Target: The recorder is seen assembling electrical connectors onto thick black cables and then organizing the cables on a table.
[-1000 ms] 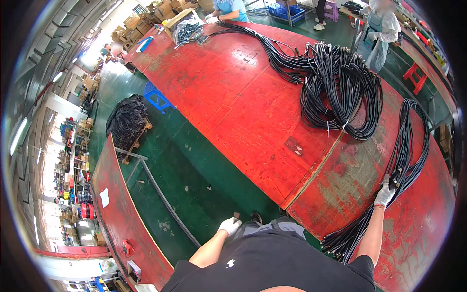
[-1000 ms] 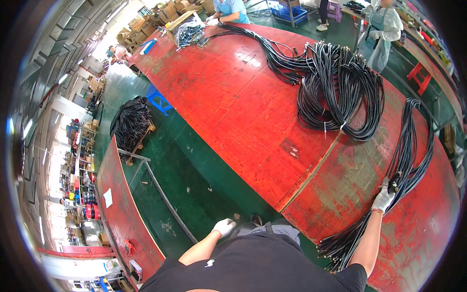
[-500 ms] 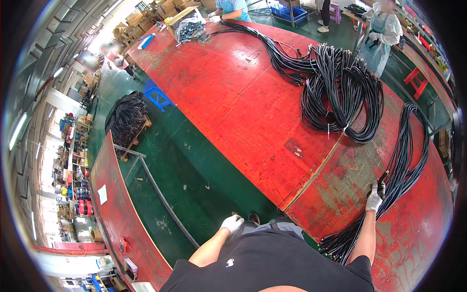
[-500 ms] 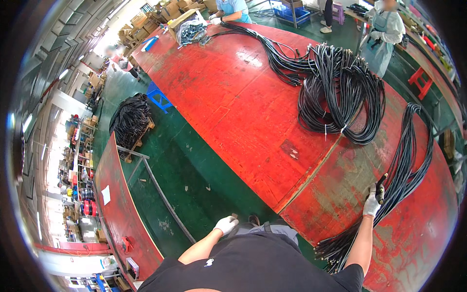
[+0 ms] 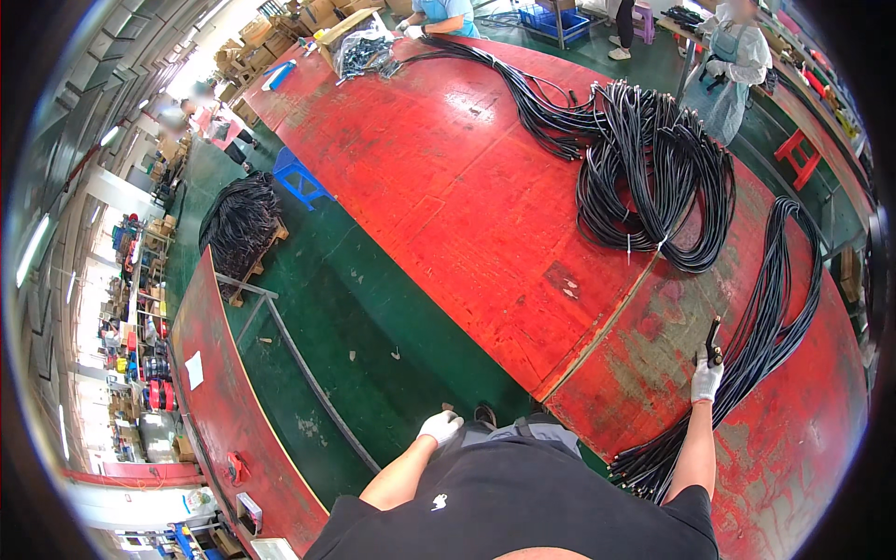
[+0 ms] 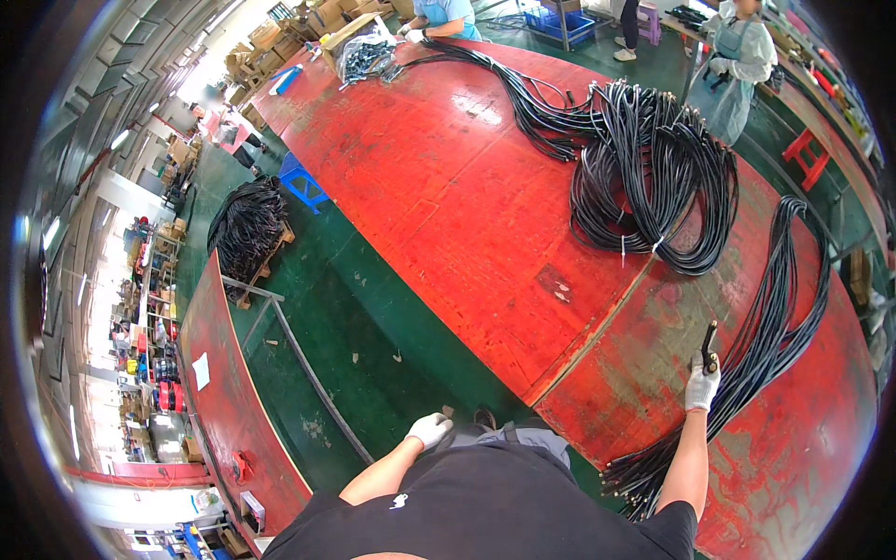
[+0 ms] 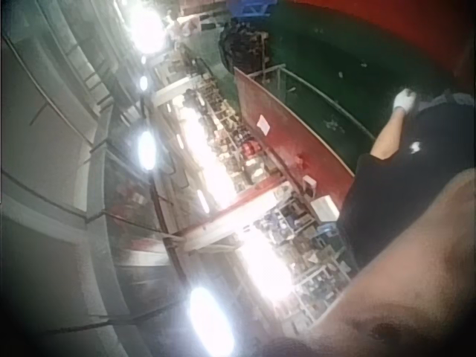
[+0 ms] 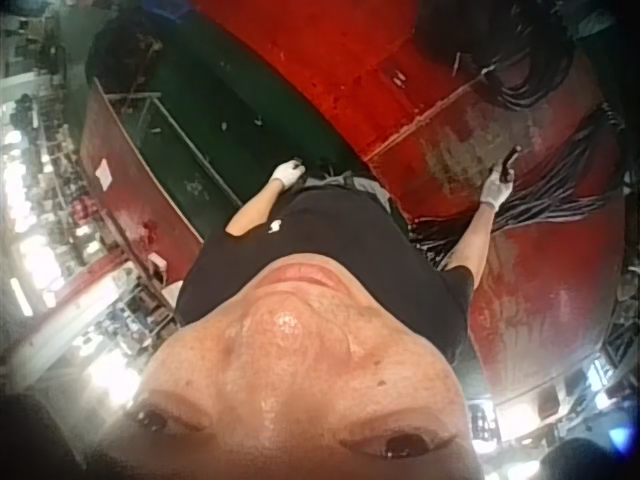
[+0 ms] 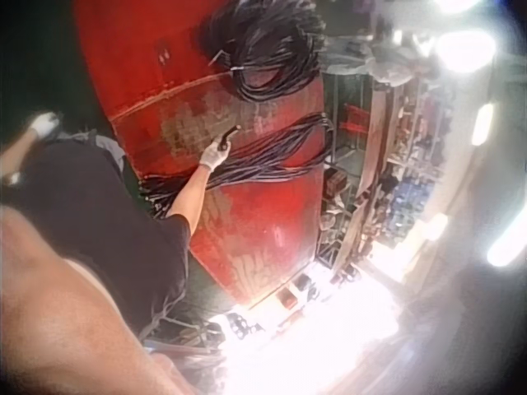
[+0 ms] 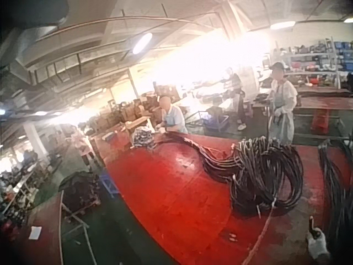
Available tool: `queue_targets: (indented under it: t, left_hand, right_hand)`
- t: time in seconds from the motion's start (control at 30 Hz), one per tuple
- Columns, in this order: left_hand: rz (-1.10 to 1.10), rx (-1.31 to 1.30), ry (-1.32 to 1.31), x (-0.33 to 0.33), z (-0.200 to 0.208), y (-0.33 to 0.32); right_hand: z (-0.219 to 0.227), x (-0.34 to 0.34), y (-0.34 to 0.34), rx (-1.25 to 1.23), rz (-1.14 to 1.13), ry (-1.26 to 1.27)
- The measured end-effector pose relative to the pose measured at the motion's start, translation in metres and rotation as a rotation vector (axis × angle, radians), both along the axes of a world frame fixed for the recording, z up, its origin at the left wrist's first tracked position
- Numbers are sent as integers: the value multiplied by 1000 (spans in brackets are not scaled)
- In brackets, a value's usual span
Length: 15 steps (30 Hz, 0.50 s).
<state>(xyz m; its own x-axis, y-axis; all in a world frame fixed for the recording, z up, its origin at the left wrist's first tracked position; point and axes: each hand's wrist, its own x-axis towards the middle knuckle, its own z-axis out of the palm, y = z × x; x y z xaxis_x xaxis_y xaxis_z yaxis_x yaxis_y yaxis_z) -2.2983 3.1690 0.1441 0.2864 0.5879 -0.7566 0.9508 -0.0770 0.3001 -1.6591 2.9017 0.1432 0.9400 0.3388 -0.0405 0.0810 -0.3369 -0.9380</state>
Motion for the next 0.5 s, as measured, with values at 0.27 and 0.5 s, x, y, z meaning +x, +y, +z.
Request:
queue_targets:
  t: [0.27,0.5]
  left_hand:
    - [34,9,-39,4,-3,-8]
    - [-42,13,-59,3,-28,-9]
  right_hand:
    - [-8,-10,0,77,111,43]
    - [-27,-33,-21,-292,555,-259]
